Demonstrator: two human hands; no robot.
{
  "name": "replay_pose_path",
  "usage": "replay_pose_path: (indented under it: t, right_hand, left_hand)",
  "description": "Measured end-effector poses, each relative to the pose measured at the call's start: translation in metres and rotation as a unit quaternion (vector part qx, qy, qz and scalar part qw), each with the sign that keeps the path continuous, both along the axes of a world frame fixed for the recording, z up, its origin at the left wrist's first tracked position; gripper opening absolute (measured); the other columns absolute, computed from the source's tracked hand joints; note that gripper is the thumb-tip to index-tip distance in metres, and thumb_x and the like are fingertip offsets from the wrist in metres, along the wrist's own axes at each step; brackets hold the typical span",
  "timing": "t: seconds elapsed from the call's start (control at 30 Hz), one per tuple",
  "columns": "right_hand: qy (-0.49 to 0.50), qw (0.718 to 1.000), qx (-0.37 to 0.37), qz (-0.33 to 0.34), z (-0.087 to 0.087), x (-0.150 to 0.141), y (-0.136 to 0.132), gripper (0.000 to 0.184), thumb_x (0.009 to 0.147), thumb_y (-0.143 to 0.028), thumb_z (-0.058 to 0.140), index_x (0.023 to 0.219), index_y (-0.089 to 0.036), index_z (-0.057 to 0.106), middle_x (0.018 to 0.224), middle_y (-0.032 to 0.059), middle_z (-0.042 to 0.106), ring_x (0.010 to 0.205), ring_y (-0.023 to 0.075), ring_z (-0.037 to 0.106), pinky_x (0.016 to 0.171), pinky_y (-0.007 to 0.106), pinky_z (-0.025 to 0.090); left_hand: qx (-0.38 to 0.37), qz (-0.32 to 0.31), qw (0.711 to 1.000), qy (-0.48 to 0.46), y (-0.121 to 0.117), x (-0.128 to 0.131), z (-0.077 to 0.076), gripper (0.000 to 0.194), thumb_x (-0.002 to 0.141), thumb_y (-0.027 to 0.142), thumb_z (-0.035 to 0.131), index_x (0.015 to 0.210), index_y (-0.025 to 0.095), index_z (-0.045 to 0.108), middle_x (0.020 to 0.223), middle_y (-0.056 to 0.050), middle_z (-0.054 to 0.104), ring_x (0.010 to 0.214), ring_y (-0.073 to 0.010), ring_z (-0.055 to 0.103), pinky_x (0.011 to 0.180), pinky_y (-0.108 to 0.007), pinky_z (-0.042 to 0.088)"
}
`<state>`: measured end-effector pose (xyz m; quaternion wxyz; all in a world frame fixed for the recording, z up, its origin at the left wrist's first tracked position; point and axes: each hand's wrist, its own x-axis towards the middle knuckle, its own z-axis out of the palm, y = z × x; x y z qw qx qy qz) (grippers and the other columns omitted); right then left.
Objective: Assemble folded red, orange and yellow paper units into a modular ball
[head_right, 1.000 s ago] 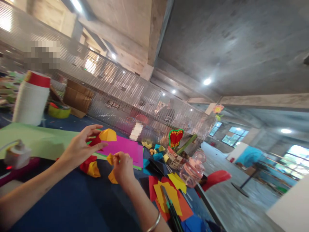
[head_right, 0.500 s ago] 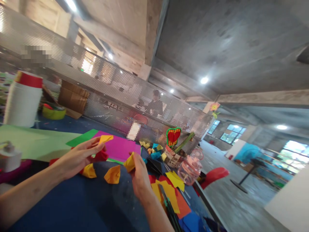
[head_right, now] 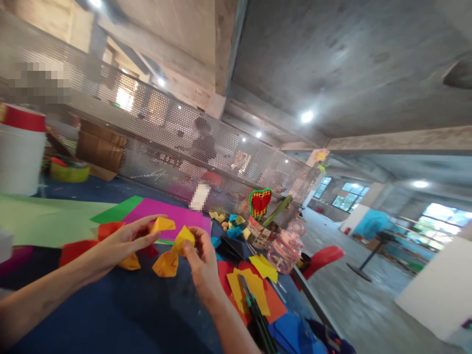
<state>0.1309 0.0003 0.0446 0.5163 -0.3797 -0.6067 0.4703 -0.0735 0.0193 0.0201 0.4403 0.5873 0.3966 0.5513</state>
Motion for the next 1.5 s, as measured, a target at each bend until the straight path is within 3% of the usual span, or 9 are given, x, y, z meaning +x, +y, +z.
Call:
replay_pose_path:
  t: [0.2, 0.43, 0.77, 1.2, 1.5]
  right_hand:
    - [-0.029, 0.998, 0.047, 0.022, -0.008, -0.001, -0.001, 0.042, 0.087, -0.046, 0.067, 0.120, -0.021, 0.058, 0.120, 0.0084, 0.064, 0.100, 0.0195, 0.063, 0.087, 0.031, 0.052]
    - [-0.066, 0.991, 0.108, 0.034, -0.014, 0.001, 0.000, 0.034, 0.093, -0.037, 0.061, 0.123, -0.023, 0.058, 0.119, 0.0082, 0.065, 0.098, 0.0206, 0.065, 0.085, 0.033, 0.055]
    - [-0.184, 0.944, 0.272, -0.018, -0.009, 0.004, 0.001, 0.033, 0.088, -0.021, 0.061, 0.121, -0.020, 0.063, 0.123, 0.0119, 0.060, 0.115, 0.0254, 0.060, 0.097, 0.040, 0.051]
    - [-0.217, 0.942, 0.256, -0.010, -0.001, 0.007, -0.001, 0.030, 0.089, -0.024, 0.060, 0.118, -0.019, 0.068, 0.117, 0.0120, 0.061, 0.105, 0.0240, 0.062, 0.091, 0.037, 0.052]
    - [-0.223, 0.936, 0.272, -0.008, -0.001, 0.007, 0.000, 0.031, 0.093, -0.025, 0.058, 0.122, -0.019, 0.066, 0.120, 0.0133, 0.061, 0.110, 0.0248, 0.062, 0.096, 0.038, 0.051]
  left_hand:
    - [-0.007, -0.017, 1.000, -0.001, -0.008, 0.006, 0.005, 0.067, 0.078, 0.051, 0.068, 0.133, 0.015, 0.052, 0.095, -0.004, 0.067, 0.091, -0.0220, 0.062, 0.081, -0.035, 0.051]
    - [0.003, -0.019, 1.000, -0.001, -0.005, 0.007, 0.003, 0.071, 0.077, 0.051, 0.065, 0.134, 0.013, 0.048, 0.121, -0.014, 0.066, 0.108, -0.0285, 0.065, 0.090, -0.041, 0.053]
    - [0.043, 0.001, 0.999, 0.033, 0.001, 0.009, -0.003, 0.063, 0.078, 0.050, 0.061, 0.130, 0.015, 0.052, 0.123, -0.014, 0.069, 0.119, -0.0312, 0.062, 0.101, -0.044, 0.048]
    - [0.071, 0.025, 0.996, 0.056, -0.002, 0.010, -0.001, 0.057, 0.080, 0.047, 0.058, 0.128, 0.017, 0.054, 0.125, -0.013, 0.069, 0.119, -0.0293, 0.062, 0.102, -0.040, 0.049]
    - [0.064, 0.007, 0.996, 0.055, -0.006, 0.012, 0.001, 0.052, 0.083, 0.046, 0.057, 0.127, 0.018, 0.053, 0.118, -0.011, 0.071, 0.114, -0.0294, 0.065, 0.098, -0.041, 0.052]
